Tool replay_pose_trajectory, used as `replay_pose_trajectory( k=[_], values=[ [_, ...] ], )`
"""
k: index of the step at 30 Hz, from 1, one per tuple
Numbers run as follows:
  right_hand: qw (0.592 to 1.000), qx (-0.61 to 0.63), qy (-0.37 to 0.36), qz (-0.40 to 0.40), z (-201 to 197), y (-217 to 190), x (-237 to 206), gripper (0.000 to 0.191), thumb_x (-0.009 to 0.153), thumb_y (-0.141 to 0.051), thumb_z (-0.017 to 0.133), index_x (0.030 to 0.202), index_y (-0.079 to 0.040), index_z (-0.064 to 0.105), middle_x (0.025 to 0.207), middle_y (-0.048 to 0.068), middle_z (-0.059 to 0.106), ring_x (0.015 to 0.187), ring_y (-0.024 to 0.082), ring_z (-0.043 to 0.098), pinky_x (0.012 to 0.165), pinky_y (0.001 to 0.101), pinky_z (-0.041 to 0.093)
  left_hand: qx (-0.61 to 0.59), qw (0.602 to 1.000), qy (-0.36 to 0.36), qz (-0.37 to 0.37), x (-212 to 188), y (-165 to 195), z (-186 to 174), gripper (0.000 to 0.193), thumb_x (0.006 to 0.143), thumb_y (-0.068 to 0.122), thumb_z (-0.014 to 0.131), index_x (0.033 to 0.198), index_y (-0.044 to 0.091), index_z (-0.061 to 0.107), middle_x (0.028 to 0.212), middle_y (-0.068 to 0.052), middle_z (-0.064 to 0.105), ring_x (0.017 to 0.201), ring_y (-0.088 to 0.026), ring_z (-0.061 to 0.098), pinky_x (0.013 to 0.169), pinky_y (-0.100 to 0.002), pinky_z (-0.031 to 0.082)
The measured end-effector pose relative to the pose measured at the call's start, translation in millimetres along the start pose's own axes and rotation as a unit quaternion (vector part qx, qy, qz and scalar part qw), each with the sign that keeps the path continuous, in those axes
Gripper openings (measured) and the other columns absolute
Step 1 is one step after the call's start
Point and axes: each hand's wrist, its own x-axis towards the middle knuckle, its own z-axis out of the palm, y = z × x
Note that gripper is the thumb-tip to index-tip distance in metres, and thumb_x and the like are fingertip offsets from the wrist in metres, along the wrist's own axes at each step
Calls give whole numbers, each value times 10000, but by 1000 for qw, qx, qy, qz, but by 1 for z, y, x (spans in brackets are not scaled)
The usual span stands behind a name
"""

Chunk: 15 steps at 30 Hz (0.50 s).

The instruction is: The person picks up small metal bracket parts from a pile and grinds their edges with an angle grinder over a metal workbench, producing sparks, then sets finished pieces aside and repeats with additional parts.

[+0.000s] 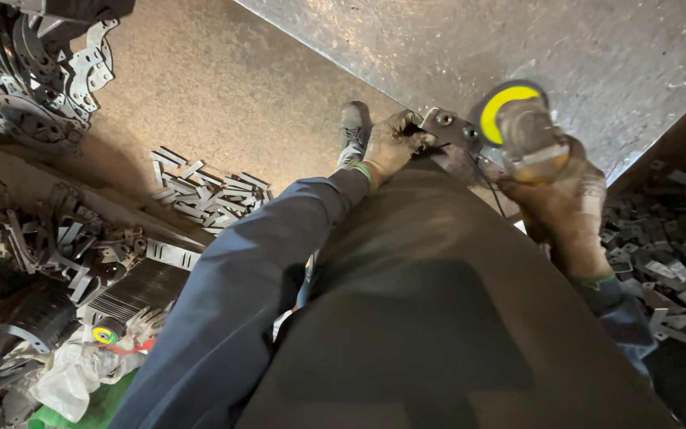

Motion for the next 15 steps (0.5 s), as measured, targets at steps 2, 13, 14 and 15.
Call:
replay_pose_trajectory(
  k=[2, 13, 14, 15],
  values=[
    [998, -45, -39, 20, 6, -3, 2, 1067, 570, -451, 960, 1449, -17, 540, 1169, 244, 710, 1037, 391, 704, 897, 475, 558, -4, 1000, -2, 2, 0, 0, 0, 108, 915, 1, 724, 1004, 51, 689, 860, 11, 744, 803, -45, 648, 712, -243, 533],
    [998, -33, 8, -46, -1, -11, 7, 1026, 653, -500, 944, 1440, 9, 527, 1175, 261, 699, 1044, 413, 701, 879, 497, 562, 25, 999, 1, -33, 0, 4, -2, 158, 873, 89, 811, 971, 52, 693, 784, 10, 687, 742, -70, 617, 672, -271, 519],
    [998, -30, 7, -49, -1, -11, 7, 1021, 640, -503, 948, 1422, 7, 533, 1176, 257, 701, 1047, 405, 707, 880, 495, 567, 17, 999, 4, -33, 0, 4, -2, 164, 869, 85, 811, 977, 53, 692, 785, 11, 690, 740, -67, 617, 669, -271, 520],
    [998, -37, -3, -41, 0, -11, 5, 1031, 629, -491, 949, 1432, 1, 529, 1168, 255, 701, 1034, 408, 703, 876, 496, 565, 9, 999, 8, -35, 0, 3, -2, 170, 866, 80, 811, 984, 53, 691, 787, 13, 692, 739, -65, 617, 667, -270, 521]
  ],
)
